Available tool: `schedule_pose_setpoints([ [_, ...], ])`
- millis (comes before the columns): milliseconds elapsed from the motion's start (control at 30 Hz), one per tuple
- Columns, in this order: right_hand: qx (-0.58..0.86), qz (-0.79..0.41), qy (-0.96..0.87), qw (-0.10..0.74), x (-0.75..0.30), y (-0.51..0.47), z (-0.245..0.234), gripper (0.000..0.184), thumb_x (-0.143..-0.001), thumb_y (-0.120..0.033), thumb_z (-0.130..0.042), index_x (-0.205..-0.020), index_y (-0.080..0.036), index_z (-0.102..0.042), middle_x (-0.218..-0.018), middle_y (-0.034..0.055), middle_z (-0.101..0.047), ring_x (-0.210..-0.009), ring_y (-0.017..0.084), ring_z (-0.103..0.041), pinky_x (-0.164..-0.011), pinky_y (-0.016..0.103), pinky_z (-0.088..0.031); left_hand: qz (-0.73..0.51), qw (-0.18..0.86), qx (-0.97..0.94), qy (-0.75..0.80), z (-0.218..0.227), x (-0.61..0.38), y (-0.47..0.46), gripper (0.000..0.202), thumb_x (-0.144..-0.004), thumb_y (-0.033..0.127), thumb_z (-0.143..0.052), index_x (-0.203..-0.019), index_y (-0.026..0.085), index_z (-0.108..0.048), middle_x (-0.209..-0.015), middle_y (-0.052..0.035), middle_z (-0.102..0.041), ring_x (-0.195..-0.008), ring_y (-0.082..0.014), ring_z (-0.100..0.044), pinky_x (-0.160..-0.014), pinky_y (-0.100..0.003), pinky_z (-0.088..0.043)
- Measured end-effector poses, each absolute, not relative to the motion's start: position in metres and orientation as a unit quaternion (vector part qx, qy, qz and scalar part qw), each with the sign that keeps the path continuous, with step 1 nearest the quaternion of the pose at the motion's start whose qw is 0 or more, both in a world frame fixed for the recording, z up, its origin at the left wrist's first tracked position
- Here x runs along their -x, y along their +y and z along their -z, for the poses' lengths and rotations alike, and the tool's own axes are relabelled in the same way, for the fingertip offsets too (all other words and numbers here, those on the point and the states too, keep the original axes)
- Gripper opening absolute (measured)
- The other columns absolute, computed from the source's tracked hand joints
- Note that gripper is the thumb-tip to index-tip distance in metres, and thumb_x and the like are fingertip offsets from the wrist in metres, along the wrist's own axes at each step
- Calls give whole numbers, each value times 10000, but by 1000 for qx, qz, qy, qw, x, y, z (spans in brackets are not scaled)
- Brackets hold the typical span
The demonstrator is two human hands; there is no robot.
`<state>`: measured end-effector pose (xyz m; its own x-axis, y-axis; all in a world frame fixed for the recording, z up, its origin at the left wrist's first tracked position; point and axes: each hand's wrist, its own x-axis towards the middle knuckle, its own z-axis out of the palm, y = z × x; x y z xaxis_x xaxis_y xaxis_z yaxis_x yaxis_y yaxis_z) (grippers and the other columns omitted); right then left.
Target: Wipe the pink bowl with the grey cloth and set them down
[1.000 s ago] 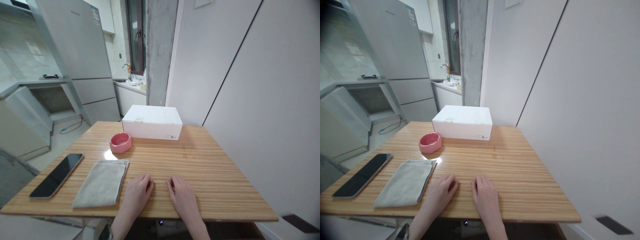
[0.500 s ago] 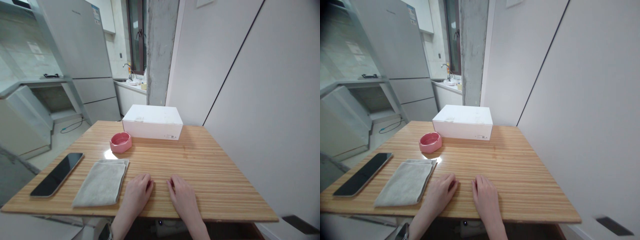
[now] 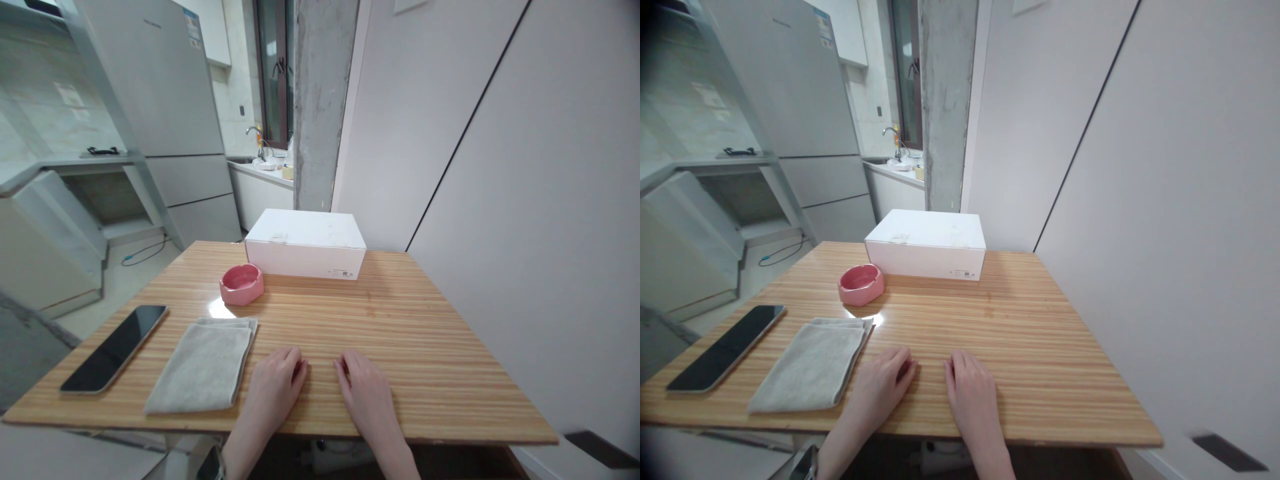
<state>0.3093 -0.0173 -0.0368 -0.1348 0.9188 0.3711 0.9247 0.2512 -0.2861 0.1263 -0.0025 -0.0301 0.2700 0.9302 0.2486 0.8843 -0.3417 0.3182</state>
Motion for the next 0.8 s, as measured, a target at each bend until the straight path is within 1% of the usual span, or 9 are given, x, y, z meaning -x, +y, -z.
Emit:
schedule_pose_setpoints([
  [367,612,-3,-752,244,-310,-16,42,183,-925,-241,-405,-760,-221,-482,-729,4,-597,-666,166,-583,-596,264,-351,-191,58,-795,573,26,-126,-3,209,-903,241,-377,-738,210,-502,-764,-10,-618,-733,-177,-582,-637,-280,-384],
  [567,612,-5,-752,244,-310,-16,43,174,-923,-246,-413,-764,-221,-480,-724,3,-588,-668,172,-578,-604,267,-343,-137,18,-806,576,25,-138,-8,244,-894,168,-331,-809,200,-557,-795,-46,-624,-790,-224,-590,-663,-319,-420],
  [600,612,-5,-752,244,-310,-16,43,176,-925,-249,-412,-764,-220,-480,-723,3,-588,-669,172,-578,-605,267,-342,-131,24,-806,576,21,-138,-7,240,-889,166,-337,-817,196,-564,-799,-51,-627,-791,-225,-592,-662,-319,-424],
  [667,614,-4,-751,244,-310,-16,43,190,-929,-261,-408,-757,-221,-478,-717,3,-584,-667,172,-575,-605,267,-338,-129,78,-821,551,10,-131,-1,197,-880,217,-391,-804,193,-571,-782,-40,-632,-751,-202,-598,-645,-295,-430],
  [733,615,-4,-750,244,-310,-16,43,208,-933,-279,-402,-747,-221,-474,-708,2,-579,-658,172,-570,-602,268,-333,-164,135,-829,518,-7,-116,15,183,-859,316,-460,-778,198,-573,-774,-19,-632,-722,-171,-598,-649,-270,-440],
  [767,616,-5,-749,244,-310,-16,43,215,-934,-287,-400,-743,-221,-472,-704,1,-576,-654,171,-567,-601,269,-331,-204,133,-815,526,-16,-105,26,210,-852,359,-470,-768,199,-576,-790,-20,-631,-740,-167,-598,-677,-270,-448],
  [800,616,-6,-749,245,-310,-16,43,220,-935,-291,-398,-740,-221,-470,-702,1,-574,-652,170,-566,-600,269,-329,-260,89,-788,551,-25,-94,40,213,-845,382,-480,-826,198,-586,-887,-40,-634,-845,-186,-595,-764,-296,-449],
])
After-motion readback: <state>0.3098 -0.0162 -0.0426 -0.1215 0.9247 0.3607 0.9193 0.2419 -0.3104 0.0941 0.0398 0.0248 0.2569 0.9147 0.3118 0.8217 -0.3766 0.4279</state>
